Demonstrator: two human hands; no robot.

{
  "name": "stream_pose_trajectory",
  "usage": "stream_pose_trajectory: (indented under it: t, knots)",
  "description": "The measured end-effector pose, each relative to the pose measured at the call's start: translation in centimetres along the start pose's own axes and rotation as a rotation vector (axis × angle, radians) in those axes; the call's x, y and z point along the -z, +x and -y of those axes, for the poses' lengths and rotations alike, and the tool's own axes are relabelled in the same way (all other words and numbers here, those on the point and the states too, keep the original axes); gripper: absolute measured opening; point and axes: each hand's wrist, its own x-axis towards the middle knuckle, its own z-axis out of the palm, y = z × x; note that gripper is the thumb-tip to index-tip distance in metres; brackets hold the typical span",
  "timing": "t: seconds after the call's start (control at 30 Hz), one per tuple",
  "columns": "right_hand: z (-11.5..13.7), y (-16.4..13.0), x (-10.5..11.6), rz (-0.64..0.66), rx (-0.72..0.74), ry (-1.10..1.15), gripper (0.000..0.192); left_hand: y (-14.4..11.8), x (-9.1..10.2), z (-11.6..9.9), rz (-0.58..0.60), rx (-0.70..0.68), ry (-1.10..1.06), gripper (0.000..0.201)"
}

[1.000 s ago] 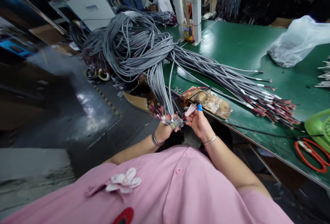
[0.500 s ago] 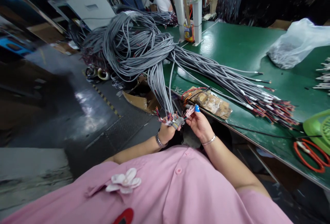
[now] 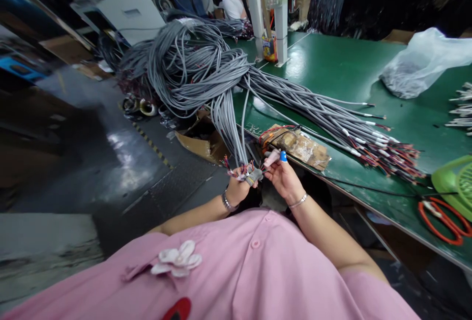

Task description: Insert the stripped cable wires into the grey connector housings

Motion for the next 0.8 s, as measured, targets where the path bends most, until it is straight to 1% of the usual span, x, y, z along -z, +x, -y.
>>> stream_pose_trajectory:
  t: [0.07, 0.13, 0.23, 0.3, 0.4, 0.53, 0.6, 0.73, 0.8]
  knots:
    - [0.1, -0.3, 0.5, 0.056, -0.056, -0.03, 0.049, -0.2, 0.4, 0.0, 0.011, -0.008, -0.002, 0.025]
    - [0.2, -0.8, 0.9, 0.115, -0.112, -0.098, 0.05, -0.4, 0.9, -0.1, 0.027, -0.018, 0.011, 0.024]
    - [0.5, -1.5, 1.0, 0.181, -0.165, -0.237, 0.044, -0.7, 1.6, -0.4, 0.053, -0.024, 0.028, 0.027]
    - [0.6, -1.8, 0.8, 0.177, -0.163, -0.322, 0.036, -0.8, 1.8, -0.6, 0.081, -0.011, 0.028, 0.029]
    - [0.5, -1.9, 0.2, 0.119, -0.105, -0.415, 0.026, -0.8, 1.9, -0.8, 0.106, -0.002, 0.025, 0.031]
    - [0.0, -2.0, 0.0, 0.08, 0.004, -0.484, 0.021, -0.4, 1.9, -0.3, 0.129, -0.047, 0.06, 0.031]
    - [-0.4, -2.1, 0.0, 0.084, 0.072, -0.536, 0.019, -0.1, 2.0, 0.1, 0.191, -0.062, 0.097, 0.028]
    - [-1.0, -2.2, 0.1, 0.119, 0.216, -0.688, 0.018, 0.5, 2.2, 0.6, 0.366, -0.057, 0.19, 0.016]
    - [-1.1, -2.2, 0.1, 0.125, 0.249, -0.707, 0.018, 0.5, 2.1, 0.7, 0.396, -0.041, 0.214, 0.013]
